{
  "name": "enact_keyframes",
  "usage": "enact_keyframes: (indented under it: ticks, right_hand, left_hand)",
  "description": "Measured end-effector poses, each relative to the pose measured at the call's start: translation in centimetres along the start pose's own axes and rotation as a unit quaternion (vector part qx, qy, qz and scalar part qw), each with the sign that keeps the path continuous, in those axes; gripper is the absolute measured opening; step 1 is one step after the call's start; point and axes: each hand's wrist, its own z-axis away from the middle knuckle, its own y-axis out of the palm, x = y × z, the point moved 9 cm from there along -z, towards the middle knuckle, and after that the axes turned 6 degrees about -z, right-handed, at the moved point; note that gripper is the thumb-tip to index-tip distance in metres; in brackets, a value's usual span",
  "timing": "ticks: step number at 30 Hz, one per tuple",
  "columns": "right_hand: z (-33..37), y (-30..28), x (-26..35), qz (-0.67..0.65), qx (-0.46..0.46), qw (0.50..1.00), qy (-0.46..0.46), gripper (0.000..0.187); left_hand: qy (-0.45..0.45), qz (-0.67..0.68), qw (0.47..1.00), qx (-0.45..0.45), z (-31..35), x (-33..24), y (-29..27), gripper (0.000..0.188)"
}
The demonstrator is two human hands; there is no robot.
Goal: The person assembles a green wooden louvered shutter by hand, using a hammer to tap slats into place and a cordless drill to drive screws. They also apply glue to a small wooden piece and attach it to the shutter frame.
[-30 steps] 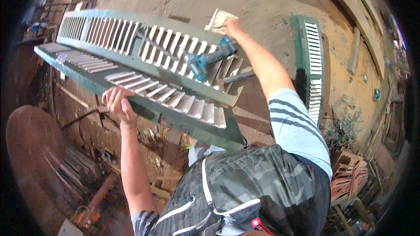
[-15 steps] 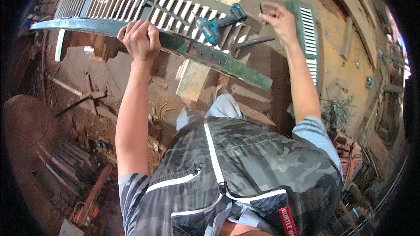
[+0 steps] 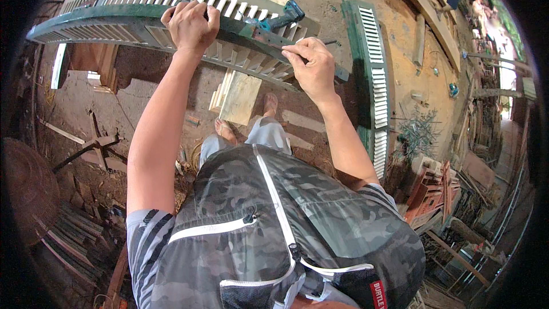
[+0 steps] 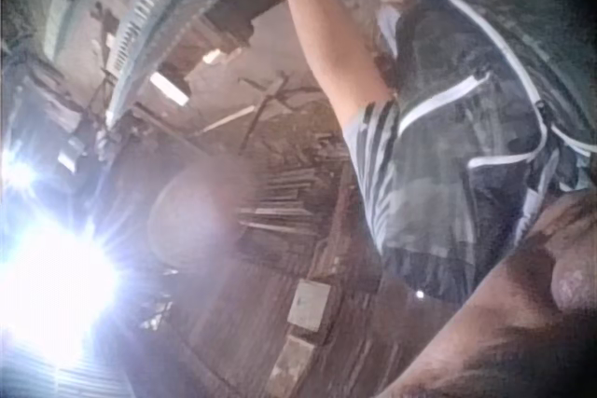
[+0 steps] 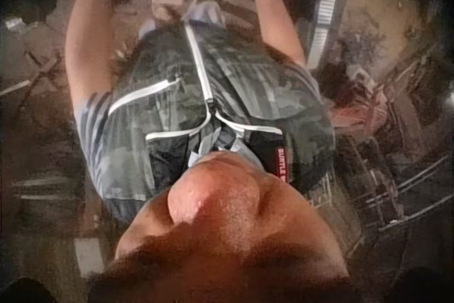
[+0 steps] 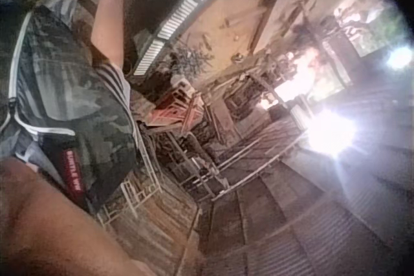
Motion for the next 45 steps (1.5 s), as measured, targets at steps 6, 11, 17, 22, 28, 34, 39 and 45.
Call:
enact_keyframes:
  ticks: [6, 11, 17, 22, 28, 34, 39, 45]
  right_hand:
    - [0.1, 0.5, 0.6, 0.037, -0.008, 0.999, -0.005, 0.014]
    - [0.0, 0.5, 1.1, 0.041, 0.002, 0.999, -0.03, 0.013]
    - [-0.2, 0.7, 1.3, 0.056, 0.023, 0.997, -0.049, 0.013]
    - [-0.1, 0.6, 0.7, 0.045, 0.028, 0.997, -0.053, 0.014]
    - [0.1, 0.4, -0.3, 0.016, 0.012, 0.999, -0.03, 0.026]
    - [1.0, -1.3, -1.1, -0.029, 0.014, 0.999, 0.028, 0.037]
    - [1.7, -0.7, -1.1, -0.014, -0.053, 0.998, -0.04, 0.024]
    - [1.5, -0.6, -1.3, -0.026, -0.069, 0.997, -0.03, 0.016]
  left_hand:
    - [0.002, -0.004, 1.0, 0.001, 0.0, -0.1, -0.5, 0.03]
    - [0.002, 0.007, 1.0, -0.004, 0.0, -0.3, -0.9, 0.027]
    - [-0.001, -0.002, 1.0, 0.03, -0.1, -0.3, -0.8, 0.031]
    - [0.125, 0.17, 0.951, 0.225, 0.3, -6.2, -0.9, 0.038]
    - [0.2, 0.245, 0.907, 0.279, 1.4, -10.8, -0.1, 0.043]
    - [0.191, 0.227, 0.903, 0.311, 1.4, -10.9, 0.3, 0.046]
    - [0.191, 0.24, 0.9, 0.309, 1.4, -10.9, 0.7, 0.047]
    - [0.185, 0.261, 0.888, 0.329, 1.2, -10.6, 1.2, 0.046]
